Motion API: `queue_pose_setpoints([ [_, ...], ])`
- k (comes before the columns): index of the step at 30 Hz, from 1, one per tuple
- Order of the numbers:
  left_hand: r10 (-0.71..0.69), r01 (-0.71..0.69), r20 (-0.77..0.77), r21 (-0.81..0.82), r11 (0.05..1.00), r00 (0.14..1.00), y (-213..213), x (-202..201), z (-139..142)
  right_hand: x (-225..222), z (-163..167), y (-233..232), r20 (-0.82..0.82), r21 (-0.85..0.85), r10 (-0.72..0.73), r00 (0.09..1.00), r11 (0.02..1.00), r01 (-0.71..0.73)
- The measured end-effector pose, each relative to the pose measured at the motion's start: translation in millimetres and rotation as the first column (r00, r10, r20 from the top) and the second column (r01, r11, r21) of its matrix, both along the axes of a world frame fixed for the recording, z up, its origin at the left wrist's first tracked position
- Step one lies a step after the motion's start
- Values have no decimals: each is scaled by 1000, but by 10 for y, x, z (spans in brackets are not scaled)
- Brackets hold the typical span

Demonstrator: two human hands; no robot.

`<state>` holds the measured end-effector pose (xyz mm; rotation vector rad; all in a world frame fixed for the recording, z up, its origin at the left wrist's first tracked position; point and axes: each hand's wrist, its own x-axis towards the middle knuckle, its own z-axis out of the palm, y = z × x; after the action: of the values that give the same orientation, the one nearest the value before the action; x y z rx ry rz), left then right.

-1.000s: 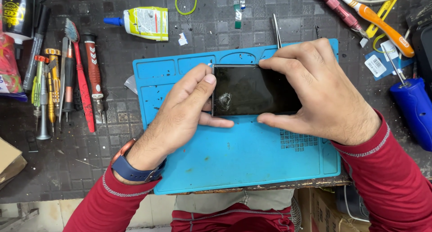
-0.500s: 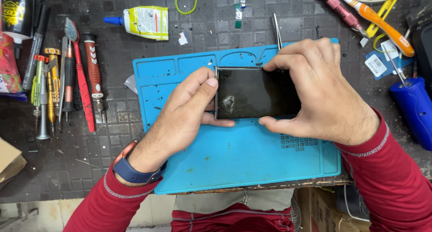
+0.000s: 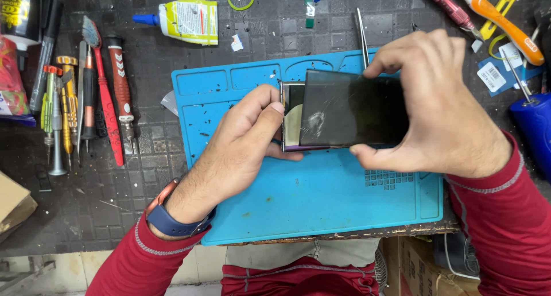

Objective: The person pries the cracked screen off a smartphone using a metal pry tool, then peels the old screen away from the frame. They apply adhesive from a tube around the frame and press a replacement screen onto the phone, pressing along the edges to seat it.

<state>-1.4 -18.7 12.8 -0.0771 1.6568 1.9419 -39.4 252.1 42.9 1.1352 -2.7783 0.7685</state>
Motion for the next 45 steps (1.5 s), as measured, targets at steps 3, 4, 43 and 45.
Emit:
queue_pose_setpoints([
  [3,2,-2,-14,-25,1000,1000,4,11,13,-26,60,35,-25,-37,-42,999,998,41],
  [4,4,-5,-23,-31,1000,1000,6,12,18,-37,77,43,-37,-52,-57,998,997,55],
  [43,184,-191,-163,-30,981,969,-99,-89,133,11,-477,717,163,-316,-380,911,854,413],
  [45,175,-178,-144,-10,984,974,-82,-73,91,14,-463,688,72,-290,-326,943,897,332],
])
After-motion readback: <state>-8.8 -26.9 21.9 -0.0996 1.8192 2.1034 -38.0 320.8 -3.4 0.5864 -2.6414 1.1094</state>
